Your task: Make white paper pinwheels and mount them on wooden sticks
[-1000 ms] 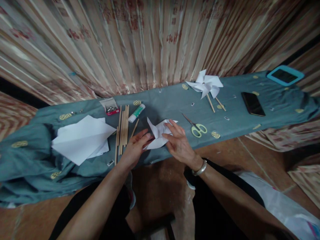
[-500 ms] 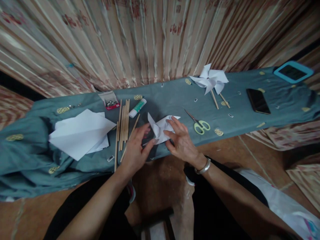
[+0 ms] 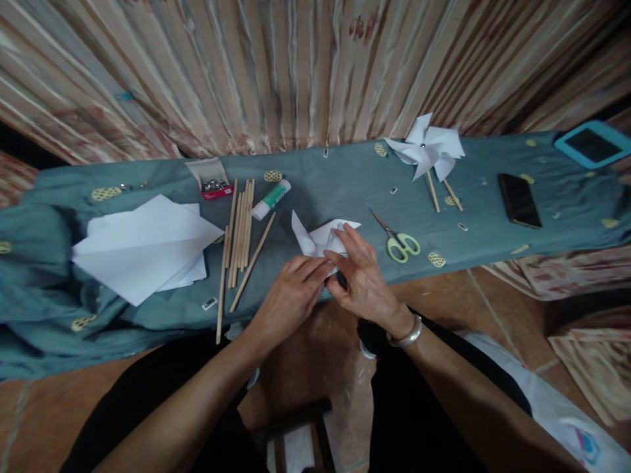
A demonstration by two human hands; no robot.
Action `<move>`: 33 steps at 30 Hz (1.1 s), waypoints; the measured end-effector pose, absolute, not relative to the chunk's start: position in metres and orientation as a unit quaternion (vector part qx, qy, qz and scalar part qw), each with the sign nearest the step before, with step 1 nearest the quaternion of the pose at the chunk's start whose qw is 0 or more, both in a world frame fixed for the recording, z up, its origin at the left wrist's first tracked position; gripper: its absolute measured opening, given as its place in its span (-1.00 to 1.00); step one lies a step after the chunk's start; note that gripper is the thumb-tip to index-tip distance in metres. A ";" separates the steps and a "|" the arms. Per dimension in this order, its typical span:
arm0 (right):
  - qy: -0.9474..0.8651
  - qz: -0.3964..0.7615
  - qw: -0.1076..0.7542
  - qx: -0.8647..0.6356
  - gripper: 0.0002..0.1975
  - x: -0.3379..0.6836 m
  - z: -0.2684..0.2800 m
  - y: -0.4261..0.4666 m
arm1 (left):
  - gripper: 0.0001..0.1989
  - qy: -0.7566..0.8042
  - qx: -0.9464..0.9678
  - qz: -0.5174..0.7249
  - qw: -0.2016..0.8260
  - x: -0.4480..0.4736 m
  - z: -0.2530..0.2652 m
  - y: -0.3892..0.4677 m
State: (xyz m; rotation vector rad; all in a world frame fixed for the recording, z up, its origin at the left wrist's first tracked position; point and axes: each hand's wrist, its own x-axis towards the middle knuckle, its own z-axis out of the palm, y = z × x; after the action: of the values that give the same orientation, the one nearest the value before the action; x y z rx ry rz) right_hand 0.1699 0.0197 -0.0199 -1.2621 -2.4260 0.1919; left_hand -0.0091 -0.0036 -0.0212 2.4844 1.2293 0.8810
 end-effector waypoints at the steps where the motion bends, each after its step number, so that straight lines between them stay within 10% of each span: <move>1: -0.866 0.074 0.197 -0.453 -0.60 0.170 -0.020 0.019 | -0.71 0.420 0.850 0.297 0.116 -0.009 -0.022 -0.004; 33: -0.873 0.073 0.172 -0.452 -0.65 0.173 -0.016 0.020 | -0.73 0.430 0.867 0.235 0.090 -0.007 -0.022 -0.005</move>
State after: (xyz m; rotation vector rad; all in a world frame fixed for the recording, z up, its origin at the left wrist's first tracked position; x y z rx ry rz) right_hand 0.1732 0.0199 -0.0163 -1.2820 -2.4771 0.2064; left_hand -0.0067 -0.0048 -0.0224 2.5780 1.2799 0.6992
